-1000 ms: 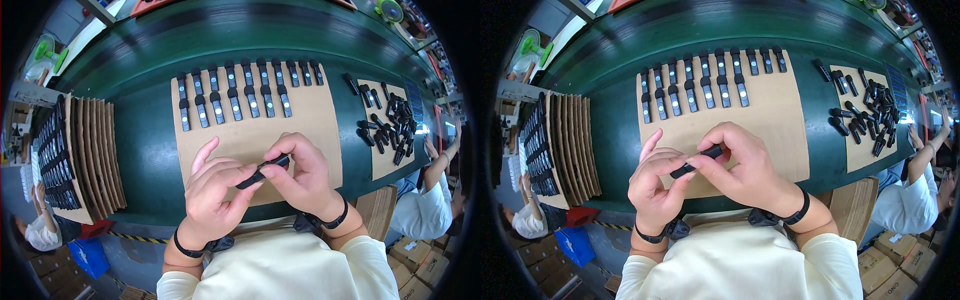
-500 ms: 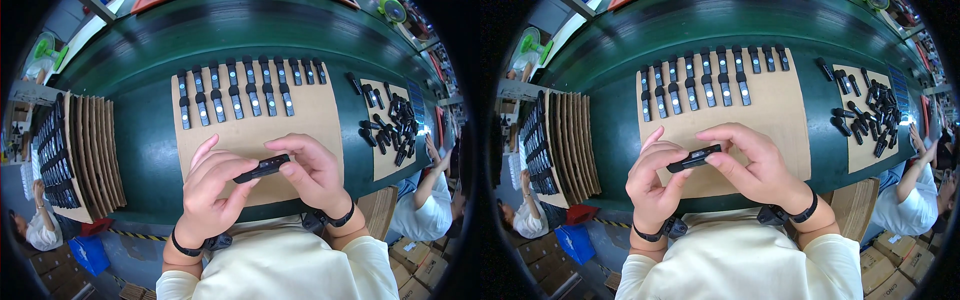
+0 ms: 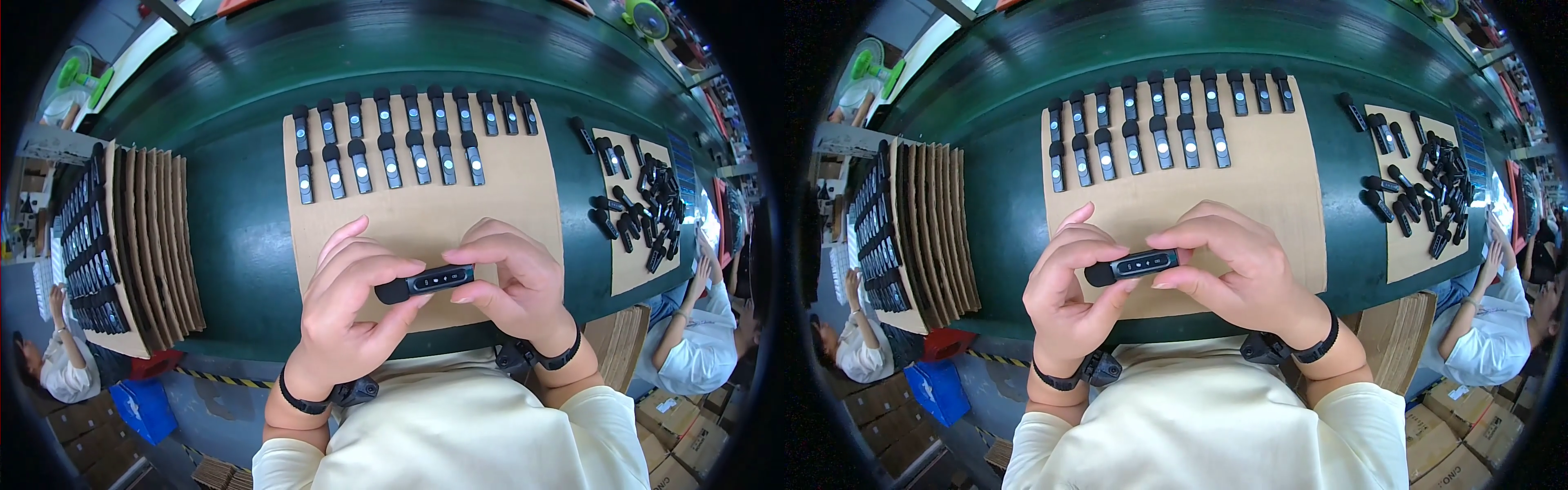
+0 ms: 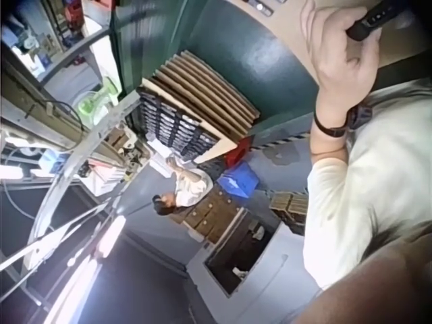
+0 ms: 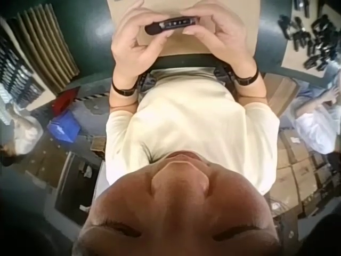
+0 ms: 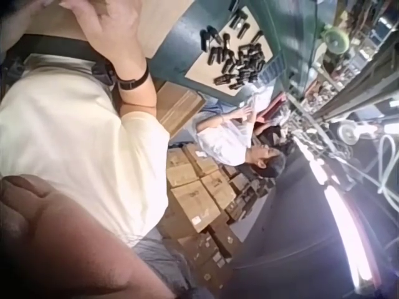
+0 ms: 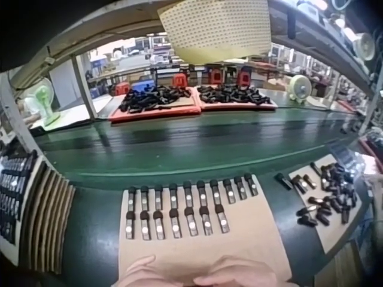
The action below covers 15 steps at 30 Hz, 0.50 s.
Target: The person picks up a microphone from a pile, aligns it with another, and presses them together to check the connection. After inspecting the devices, they place the microphones onto a cardboard sheet and repeat the process.
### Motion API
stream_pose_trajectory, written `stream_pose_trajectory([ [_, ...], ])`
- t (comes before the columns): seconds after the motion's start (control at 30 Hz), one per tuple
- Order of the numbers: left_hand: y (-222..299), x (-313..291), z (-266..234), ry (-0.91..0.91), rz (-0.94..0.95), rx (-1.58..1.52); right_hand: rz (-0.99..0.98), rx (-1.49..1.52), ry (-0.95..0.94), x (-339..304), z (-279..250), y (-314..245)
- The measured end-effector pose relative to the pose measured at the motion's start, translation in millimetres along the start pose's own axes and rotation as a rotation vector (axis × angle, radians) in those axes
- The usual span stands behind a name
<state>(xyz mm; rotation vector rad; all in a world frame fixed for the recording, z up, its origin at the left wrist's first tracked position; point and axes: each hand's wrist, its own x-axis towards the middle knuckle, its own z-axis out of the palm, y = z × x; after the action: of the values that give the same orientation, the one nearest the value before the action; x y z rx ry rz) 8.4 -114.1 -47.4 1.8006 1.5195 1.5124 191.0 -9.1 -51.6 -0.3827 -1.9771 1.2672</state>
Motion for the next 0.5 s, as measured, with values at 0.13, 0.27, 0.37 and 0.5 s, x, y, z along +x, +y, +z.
stream_pose_trajectory([
  [0.13, -0.7, -0.6, -1.0, 0.004, 0.012, 0.004, -0.006, -0.001, -0.008, 0.5, 0.6, -0.1],
  [0.27, -2.5, 0.1, -3.2, 0.0, 0.038, 0.023, 0.047, 0.028, -0.032, -0.6, 0.9, -3.3],
  [0.37, 0.8, 2.2, -2.8, 0.003, 0.046, 0.041, 0.052, 0.024, -0.044, -0.7, 1.1, -1.6],
  [0.5, 3.5, 3.5, -1.1, 0.011, 0.034, 0.077, -0.008, -0.024, -0.02, 1.5, 3.0, 0.8],
])
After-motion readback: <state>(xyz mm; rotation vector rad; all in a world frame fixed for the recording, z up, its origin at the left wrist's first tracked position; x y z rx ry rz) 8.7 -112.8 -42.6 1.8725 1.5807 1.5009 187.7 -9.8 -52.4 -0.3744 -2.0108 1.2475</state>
